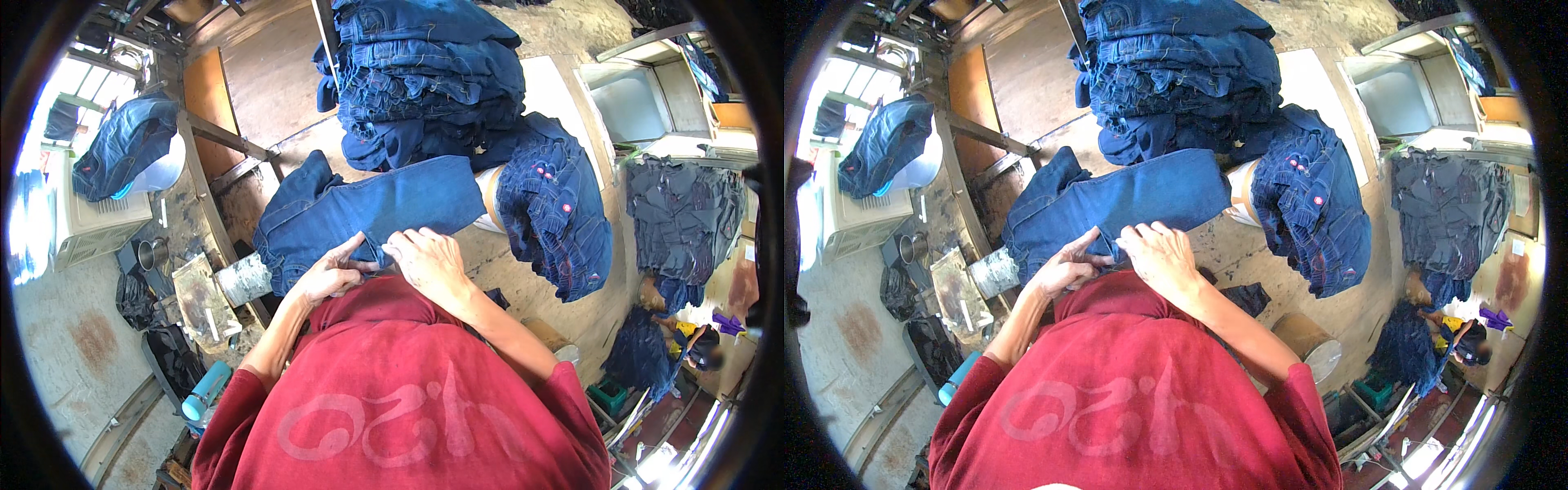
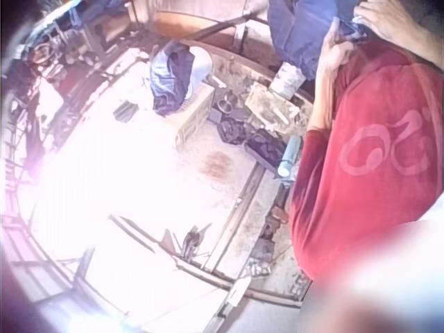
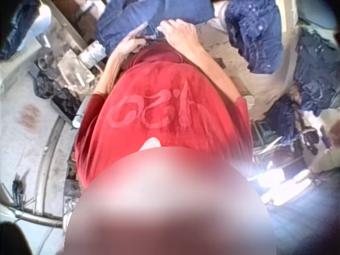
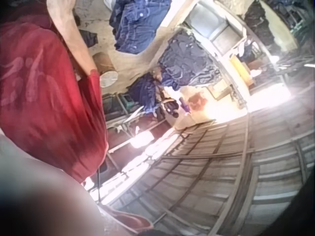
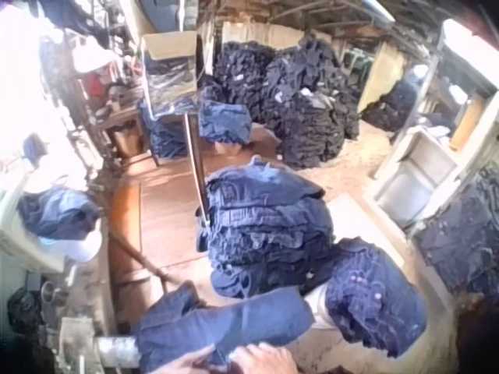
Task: The person scrapes the surface of denim jeans with a small handheld tool to remove loose threads or fuzz. They repeatedly pick up jeans from a pile, scrape the fabric, and place them back down.
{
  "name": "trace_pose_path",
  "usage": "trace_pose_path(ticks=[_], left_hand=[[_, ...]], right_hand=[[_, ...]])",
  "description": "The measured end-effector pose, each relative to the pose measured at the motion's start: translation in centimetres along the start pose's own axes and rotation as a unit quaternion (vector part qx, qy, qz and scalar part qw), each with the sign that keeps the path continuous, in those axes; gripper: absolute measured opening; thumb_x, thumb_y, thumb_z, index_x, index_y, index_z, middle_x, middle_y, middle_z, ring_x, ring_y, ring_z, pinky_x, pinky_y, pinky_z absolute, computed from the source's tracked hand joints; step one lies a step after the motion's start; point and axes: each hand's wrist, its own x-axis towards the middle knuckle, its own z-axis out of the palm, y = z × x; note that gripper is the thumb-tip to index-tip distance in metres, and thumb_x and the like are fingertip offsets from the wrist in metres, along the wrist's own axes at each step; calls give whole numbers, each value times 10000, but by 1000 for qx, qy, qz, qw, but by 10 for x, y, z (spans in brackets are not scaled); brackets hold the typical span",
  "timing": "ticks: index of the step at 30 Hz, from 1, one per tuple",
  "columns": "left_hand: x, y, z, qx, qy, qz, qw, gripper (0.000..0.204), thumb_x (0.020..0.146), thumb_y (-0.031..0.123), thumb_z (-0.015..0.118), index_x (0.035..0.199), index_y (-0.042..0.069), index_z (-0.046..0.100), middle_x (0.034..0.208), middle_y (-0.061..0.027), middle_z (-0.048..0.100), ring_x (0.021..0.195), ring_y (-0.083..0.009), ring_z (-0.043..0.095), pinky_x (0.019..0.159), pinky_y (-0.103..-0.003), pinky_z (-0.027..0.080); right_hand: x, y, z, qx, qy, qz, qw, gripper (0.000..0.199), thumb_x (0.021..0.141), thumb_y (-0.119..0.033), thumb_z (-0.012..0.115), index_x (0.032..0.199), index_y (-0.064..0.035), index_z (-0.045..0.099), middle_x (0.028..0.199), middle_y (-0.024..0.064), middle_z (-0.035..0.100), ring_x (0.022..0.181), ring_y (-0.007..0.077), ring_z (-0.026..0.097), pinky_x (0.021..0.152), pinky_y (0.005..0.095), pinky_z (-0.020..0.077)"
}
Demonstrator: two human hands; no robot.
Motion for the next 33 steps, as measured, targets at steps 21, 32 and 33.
trace_pose_path(ticks=[21,32,33], left_hand=[[32,22,-101,137,486,325,800,390,995,272,816,1209,-48,760,1141,-107,796,992,-177,699,931,-352,539],[228,212,215,-243,-33,277,929,534,1001,219,818,1439,16,590,1357,-130,724,1196,-282,729,1041,-451,615],[232,248,229,-225,-48,309,923,455,1012,240,802,1379,34,628,1318,-125,738,1166,-289,738,1032,-449,619]], right_hand=[[12,310,21,240,589,397,661,389,941,-87,858,790,-63,500,770,3,563,697,155,501,655,379,453],[-15,387,-507,127,815,95,557,372,932,-155,916,811,-78,573,788,12,602,715,141,536,623,370,442],[-15,379,-550,152,821,56,548,316,921,-150,924,850,-72,627,819,24,642,738,139,571,645,359,469]])
